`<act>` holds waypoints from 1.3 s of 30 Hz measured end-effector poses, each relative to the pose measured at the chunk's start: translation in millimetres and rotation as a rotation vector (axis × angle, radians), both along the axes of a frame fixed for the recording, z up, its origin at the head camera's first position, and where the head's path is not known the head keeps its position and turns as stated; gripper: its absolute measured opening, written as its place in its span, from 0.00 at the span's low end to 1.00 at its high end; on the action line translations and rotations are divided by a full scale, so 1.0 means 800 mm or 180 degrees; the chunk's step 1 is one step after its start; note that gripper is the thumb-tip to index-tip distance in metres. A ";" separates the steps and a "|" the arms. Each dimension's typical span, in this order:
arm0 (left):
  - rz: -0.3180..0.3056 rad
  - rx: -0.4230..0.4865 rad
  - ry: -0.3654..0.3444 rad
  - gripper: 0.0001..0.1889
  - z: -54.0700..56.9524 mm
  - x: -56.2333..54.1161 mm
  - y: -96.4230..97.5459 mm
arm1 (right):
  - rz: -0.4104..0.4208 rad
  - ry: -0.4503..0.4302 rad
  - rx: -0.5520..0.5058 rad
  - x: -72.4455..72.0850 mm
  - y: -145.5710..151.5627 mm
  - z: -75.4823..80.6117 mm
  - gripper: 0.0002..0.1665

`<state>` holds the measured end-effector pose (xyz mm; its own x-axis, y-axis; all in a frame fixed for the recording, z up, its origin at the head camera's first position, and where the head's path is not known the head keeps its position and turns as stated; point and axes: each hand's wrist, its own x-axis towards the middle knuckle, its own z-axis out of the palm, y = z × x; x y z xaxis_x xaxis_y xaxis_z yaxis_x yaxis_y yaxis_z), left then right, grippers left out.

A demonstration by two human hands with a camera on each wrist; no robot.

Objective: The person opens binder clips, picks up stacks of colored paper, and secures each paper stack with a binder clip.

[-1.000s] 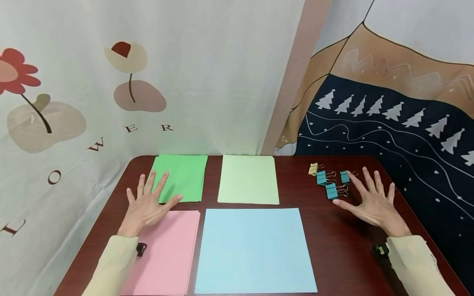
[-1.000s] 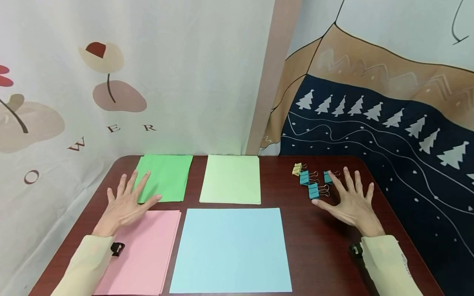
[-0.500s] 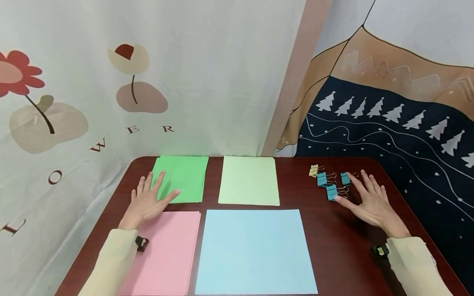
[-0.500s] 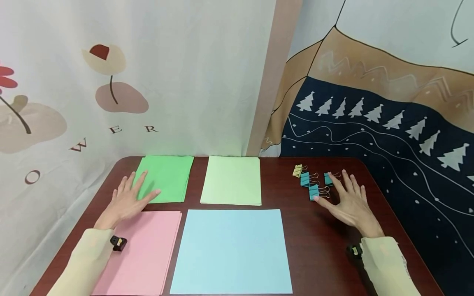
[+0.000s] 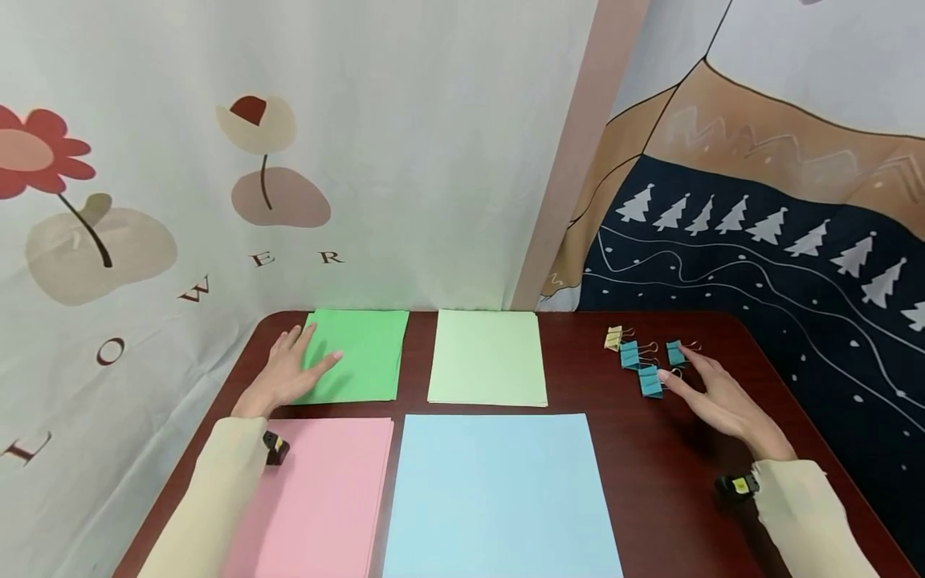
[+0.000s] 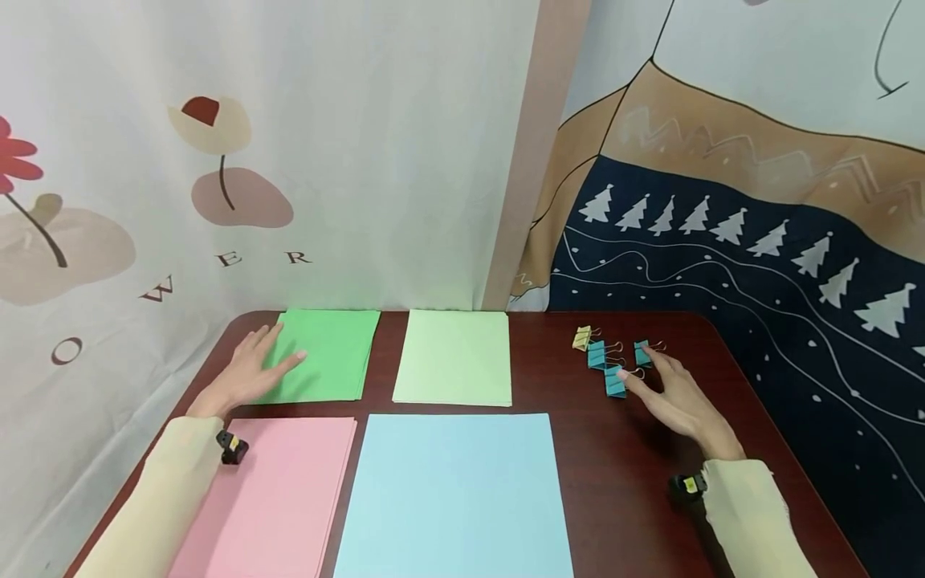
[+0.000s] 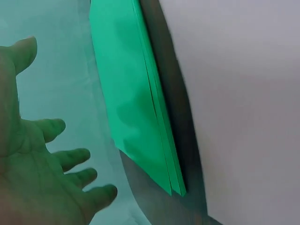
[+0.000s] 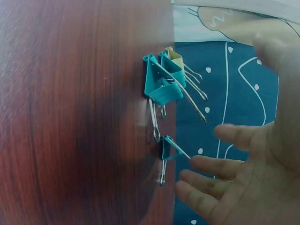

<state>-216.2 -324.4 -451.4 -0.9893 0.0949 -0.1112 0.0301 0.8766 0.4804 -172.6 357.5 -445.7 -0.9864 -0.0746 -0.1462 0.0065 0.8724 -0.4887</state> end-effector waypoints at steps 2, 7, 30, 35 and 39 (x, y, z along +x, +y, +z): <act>-0.0039 0.0009 -0.0038 0.51 -0.001 -0.007 -0.005 | -0.0026 -0.0037 0.0011 -0.002 0.001 -0.001 0.57; -0.0130 -0.0022 -0.0125 0.48 -0.004 -0.020 -0.013 | -0.0103 -0.0023 0.0033 -0.007 0.002 -0.007 0.55; -0.0383 -0.0263 -0.0310 0.38 -0.024 -0.051 -0.012 | -0.0109 0.0240 0.0219 -0.019 -0.008 -0.019 0.31; -0.0369 -0.0237 -0.0333 0.37 -0.023 -0.049 -0.009 | -0.0200 0.0073 0.0131 -0.024 -0.008 -0.017 0.32; -0.0371 -0.0265 -0.0319 0.37 -0.025 -0.047 -0.009 | -0.0284 -0.0085 0.0026 -0.024 -0.008 -0.015 0.32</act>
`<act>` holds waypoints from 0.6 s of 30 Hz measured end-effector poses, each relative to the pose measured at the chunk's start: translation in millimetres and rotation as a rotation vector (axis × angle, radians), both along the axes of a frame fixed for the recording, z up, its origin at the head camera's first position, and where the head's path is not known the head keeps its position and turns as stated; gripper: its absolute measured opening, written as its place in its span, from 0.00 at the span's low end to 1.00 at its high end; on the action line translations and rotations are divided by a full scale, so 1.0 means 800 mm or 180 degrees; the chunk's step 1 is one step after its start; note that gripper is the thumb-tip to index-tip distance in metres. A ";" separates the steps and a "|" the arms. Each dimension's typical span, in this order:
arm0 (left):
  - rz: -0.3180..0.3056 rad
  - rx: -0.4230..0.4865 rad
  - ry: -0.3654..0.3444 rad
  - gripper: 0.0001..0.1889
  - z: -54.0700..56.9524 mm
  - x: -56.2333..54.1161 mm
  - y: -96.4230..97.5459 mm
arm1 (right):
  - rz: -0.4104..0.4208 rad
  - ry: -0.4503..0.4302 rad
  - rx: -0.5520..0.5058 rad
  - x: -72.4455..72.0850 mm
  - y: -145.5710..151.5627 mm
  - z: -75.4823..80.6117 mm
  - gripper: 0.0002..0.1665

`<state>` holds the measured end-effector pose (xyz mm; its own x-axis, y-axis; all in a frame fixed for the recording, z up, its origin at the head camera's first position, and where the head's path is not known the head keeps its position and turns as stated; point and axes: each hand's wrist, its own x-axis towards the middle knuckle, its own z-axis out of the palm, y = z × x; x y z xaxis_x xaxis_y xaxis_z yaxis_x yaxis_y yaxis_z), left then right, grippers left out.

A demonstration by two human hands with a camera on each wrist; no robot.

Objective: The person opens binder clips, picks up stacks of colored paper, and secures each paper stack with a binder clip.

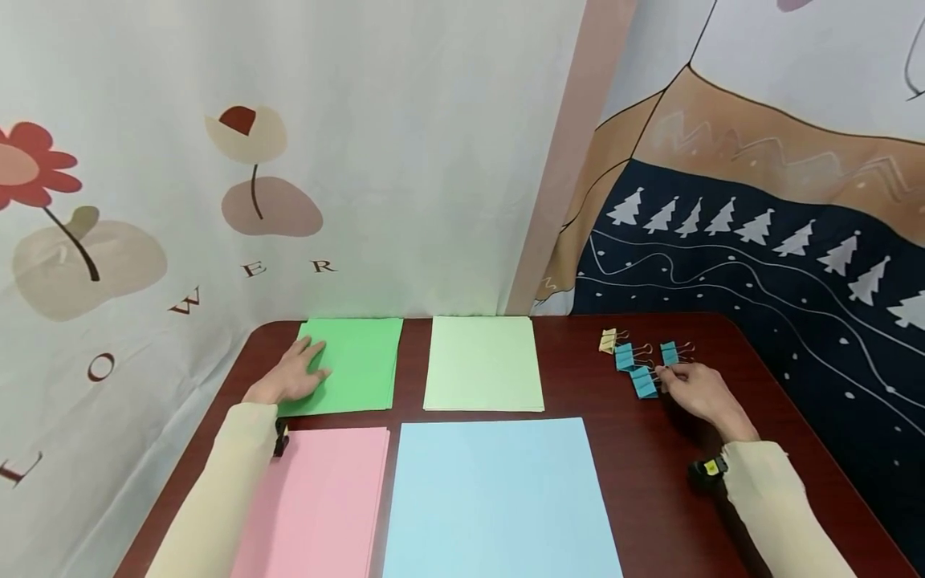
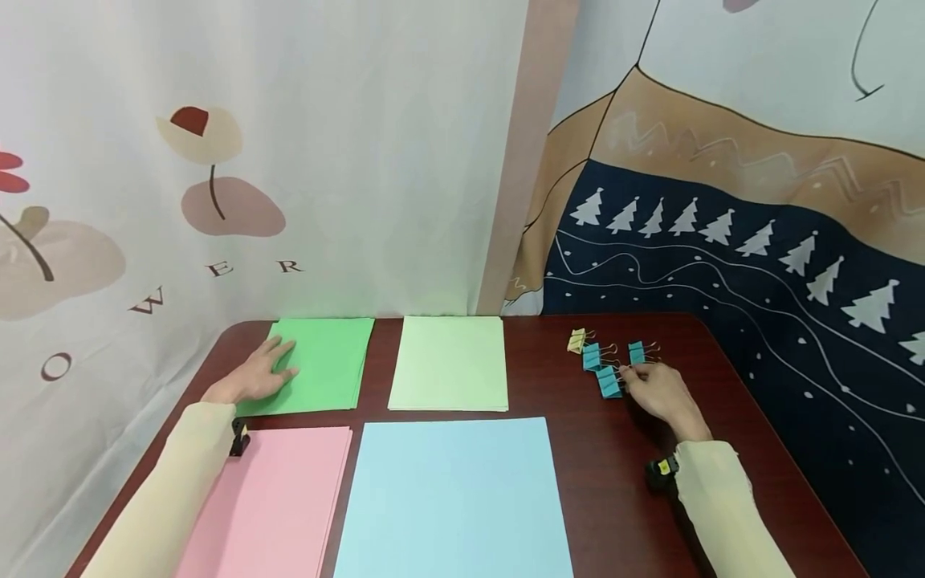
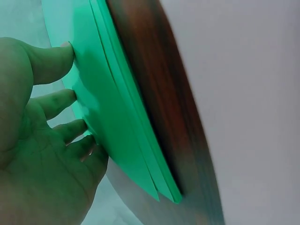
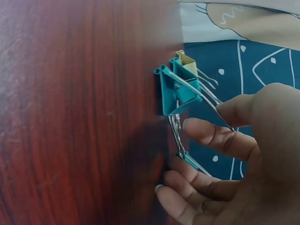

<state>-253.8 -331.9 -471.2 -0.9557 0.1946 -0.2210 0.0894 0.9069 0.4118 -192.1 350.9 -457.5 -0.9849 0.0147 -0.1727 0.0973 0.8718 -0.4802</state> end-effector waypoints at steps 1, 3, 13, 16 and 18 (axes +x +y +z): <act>-0.0007 -0.0009 0.0008 0.37 -0.001 0.000 0.000 | -0.0008 -0.0020 -0.0017 0.000 0.000 0.001 0.32; -0.0006 -0.0019 0.0017 0.37 -0.001 0.000 0.001 | -0.0008 -0.0052 -0.0033 0.002 -0.001 0.003 0.32; 0.0143 0.0093 -0.0012 0.35 0.003 0.003 0.009 | -0.0474 -0.0605 -0.0621 0.003 0.004 0.008 0.38; 0.0191 0.0129 -0.0019 0.35 0.003 0.002 0.010 | -0.0664 -0.0760 -0.0895 -0.001 0.008 0.011 0.40; 0.0219 0.0146 -0.0020 0.35 0.003 0.001 0.011 | -0.0701 -0.0841 -0.1005 -0.004 0.011 0.014 0.41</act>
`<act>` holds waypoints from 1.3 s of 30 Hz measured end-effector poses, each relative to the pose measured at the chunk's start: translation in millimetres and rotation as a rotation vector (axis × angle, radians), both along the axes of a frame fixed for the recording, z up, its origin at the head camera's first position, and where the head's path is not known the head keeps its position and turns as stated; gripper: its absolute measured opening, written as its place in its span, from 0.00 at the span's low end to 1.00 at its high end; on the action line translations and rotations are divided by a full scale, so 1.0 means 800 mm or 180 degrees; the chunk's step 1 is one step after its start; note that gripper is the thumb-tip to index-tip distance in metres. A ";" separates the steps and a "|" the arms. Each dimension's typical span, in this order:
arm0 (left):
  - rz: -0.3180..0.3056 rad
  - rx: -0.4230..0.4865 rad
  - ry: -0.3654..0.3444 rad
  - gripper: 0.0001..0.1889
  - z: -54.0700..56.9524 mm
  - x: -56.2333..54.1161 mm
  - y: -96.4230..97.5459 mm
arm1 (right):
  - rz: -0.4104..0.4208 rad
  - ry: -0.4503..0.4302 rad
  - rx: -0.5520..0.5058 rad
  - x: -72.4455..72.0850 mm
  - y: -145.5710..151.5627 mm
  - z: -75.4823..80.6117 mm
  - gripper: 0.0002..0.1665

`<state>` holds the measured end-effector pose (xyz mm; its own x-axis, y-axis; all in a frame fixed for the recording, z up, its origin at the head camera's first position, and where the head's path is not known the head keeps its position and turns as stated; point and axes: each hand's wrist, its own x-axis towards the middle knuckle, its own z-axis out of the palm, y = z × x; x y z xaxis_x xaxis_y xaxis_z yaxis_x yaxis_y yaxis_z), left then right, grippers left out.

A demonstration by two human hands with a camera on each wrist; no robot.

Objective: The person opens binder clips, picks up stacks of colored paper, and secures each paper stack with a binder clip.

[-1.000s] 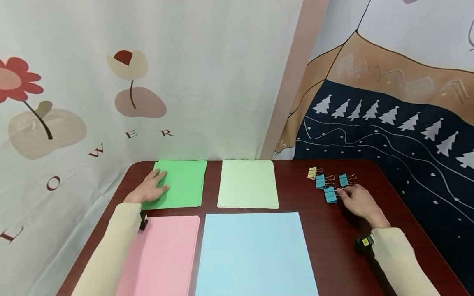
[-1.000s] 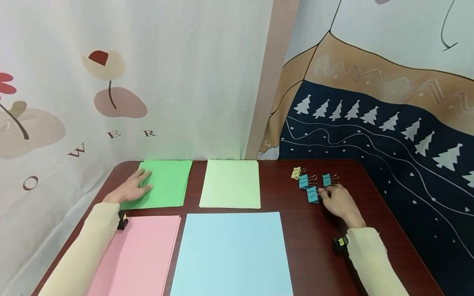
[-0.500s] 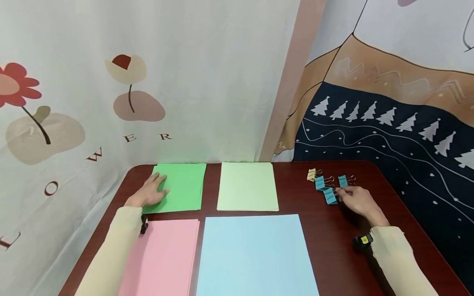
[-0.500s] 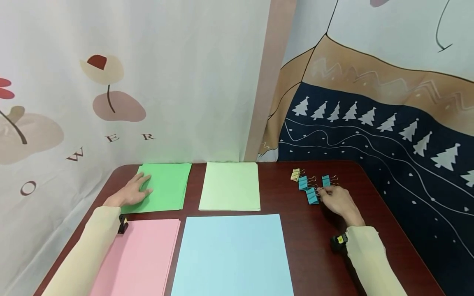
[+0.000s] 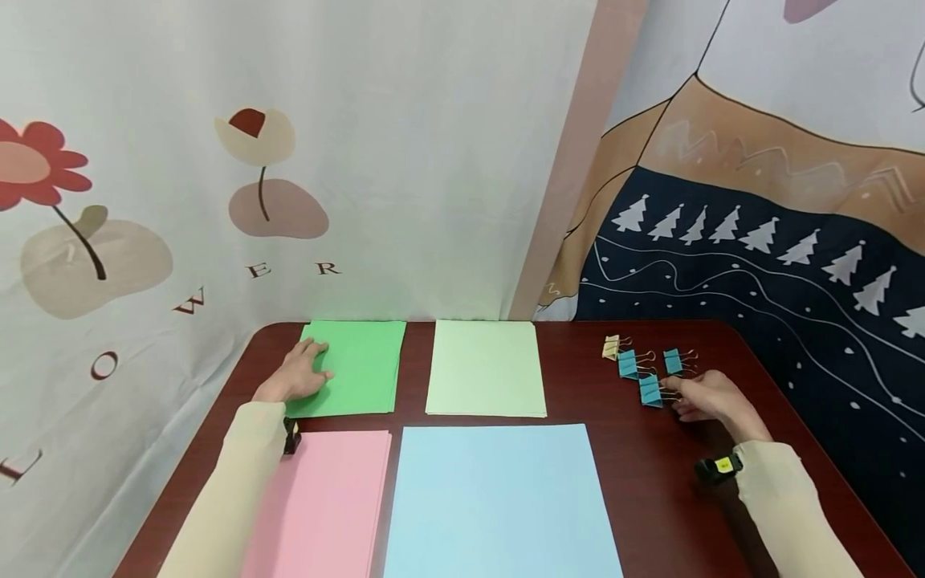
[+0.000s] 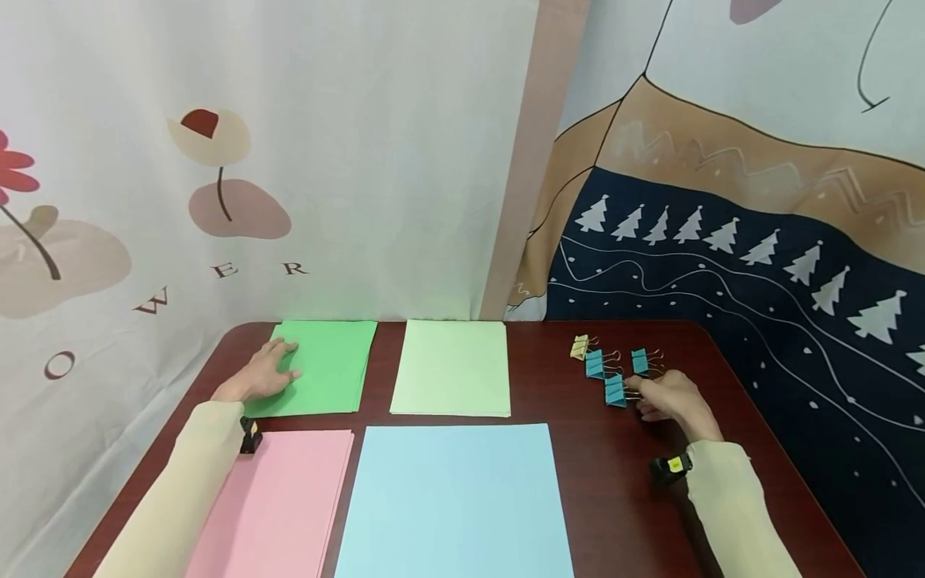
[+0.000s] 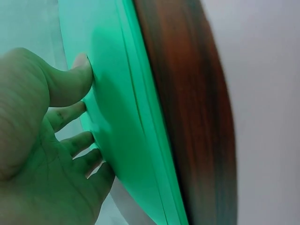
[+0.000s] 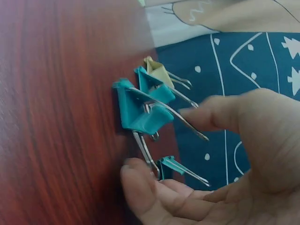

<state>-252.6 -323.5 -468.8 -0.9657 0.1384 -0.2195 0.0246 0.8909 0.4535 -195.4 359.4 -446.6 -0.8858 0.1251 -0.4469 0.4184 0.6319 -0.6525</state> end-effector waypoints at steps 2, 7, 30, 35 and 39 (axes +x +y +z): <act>0.0025 0.0011 -0.0001 0.35 0.001 -0.001 0.000 | -0.0008 -0.0042 -0.0119 -0.002 0.003 0.001 0.39; 0.0082 0.0033 -0.0002 0.35 0.002 -0.003 0.000 | 0.0079 -0.0171 -0.0305 -0.006 0.009 0.002 0.30; 0.0368 0.0165 0.0067 0.35 0.002 -0.002 0.008 | 0.0254 -0.0211 -0.0216 -0.005 0.005 -0.015 0.47; 0.0487 0.0154 0.0064 0.37 0.001 -0.003 0.011 | 0.0428 0.0268 -0.0040 0.003 0.002 -0.024 0.39; 0.0602 0.0076 0.0040 0.39 0.000 -0.003 0.012 | 0.0540 0.0447 -0.0157 0.008 -0.002 -0.027 0.37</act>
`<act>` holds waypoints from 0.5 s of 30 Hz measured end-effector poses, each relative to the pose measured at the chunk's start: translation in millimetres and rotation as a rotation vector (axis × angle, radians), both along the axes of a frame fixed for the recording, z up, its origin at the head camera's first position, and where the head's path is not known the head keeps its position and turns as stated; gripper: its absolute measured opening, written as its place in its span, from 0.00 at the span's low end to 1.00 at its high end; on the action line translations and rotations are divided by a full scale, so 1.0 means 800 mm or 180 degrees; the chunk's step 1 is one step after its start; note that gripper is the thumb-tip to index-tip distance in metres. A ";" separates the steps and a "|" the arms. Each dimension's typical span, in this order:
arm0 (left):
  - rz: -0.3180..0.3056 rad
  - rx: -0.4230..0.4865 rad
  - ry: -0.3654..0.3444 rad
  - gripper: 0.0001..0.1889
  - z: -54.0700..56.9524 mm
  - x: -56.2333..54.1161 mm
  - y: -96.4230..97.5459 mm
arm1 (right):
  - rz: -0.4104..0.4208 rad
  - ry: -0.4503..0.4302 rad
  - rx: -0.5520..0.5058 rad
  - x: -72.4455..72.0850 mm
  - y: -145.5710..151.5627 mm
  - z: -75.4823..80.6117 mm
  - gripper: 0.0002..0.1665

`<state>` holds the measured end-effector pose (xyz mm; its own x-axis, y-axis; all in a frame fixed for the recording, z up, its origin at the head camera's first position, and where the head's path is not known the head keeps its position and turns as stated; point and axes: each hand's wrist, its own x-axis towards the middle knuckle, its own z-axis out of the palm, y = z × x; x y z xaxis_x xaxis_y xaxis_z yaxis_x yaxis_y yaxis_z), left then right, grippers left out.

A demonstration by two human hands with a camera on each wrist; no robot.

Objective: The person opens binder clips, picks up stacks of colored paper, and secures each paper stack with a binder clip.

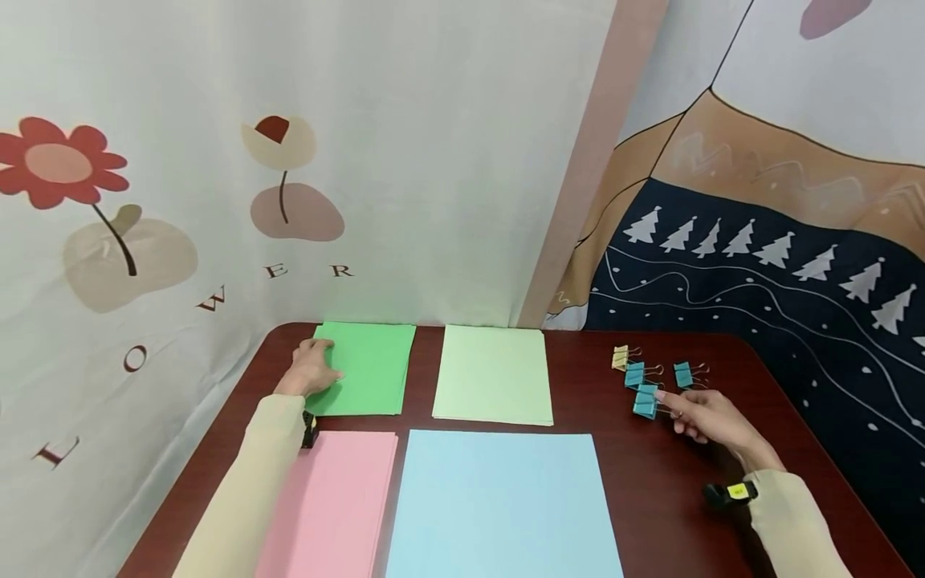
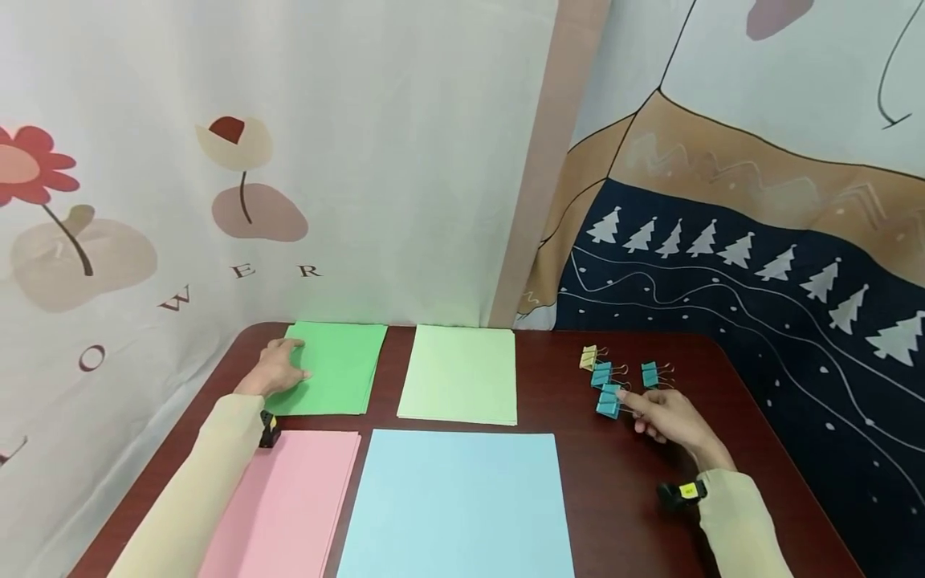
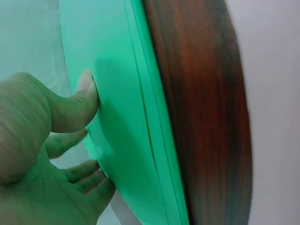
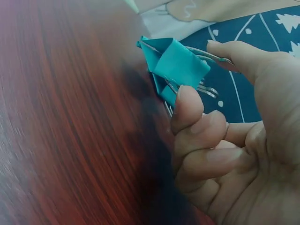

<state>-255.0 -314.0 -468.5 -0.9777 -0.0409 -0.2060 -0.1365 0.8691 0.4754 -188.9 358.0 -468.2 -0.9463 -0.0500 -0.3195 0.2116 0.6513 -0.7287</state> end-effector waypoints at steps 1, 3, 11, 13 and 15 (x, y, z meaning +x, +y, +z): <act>0.0026 -0.0027 -0.0009 0.39 0.000 0.000 0.001 | -0.0004 0.0026 -0.0027 0.001 -0.001 0.000 0.37; 0.0072 -0.0108 -0.0033 0.40 0.001 0.001 0.001 | -0.0017 0.0104 -0.0076 0.003 -0.004 -0.001 0.35; 0.0398 -0.0509 -0.0061 0.40 0.012 0.007 0.004 | -0.0032 0.0272 -0.0512 0.002 -0.012 -0.001 0.34; 0.0534 -0.0550 -0.0104 0.41 0.015 0.009 0.005 | -0.0005 0.0284 -0.0625 0.002 -0.015 -0.002 0.33; 0.0620 -0.0611 -0.0157 0.41 0.020 0.009 0.005 | 0.0010 0.0299 -0.0717 0.003 -0.017 -0.002 0.32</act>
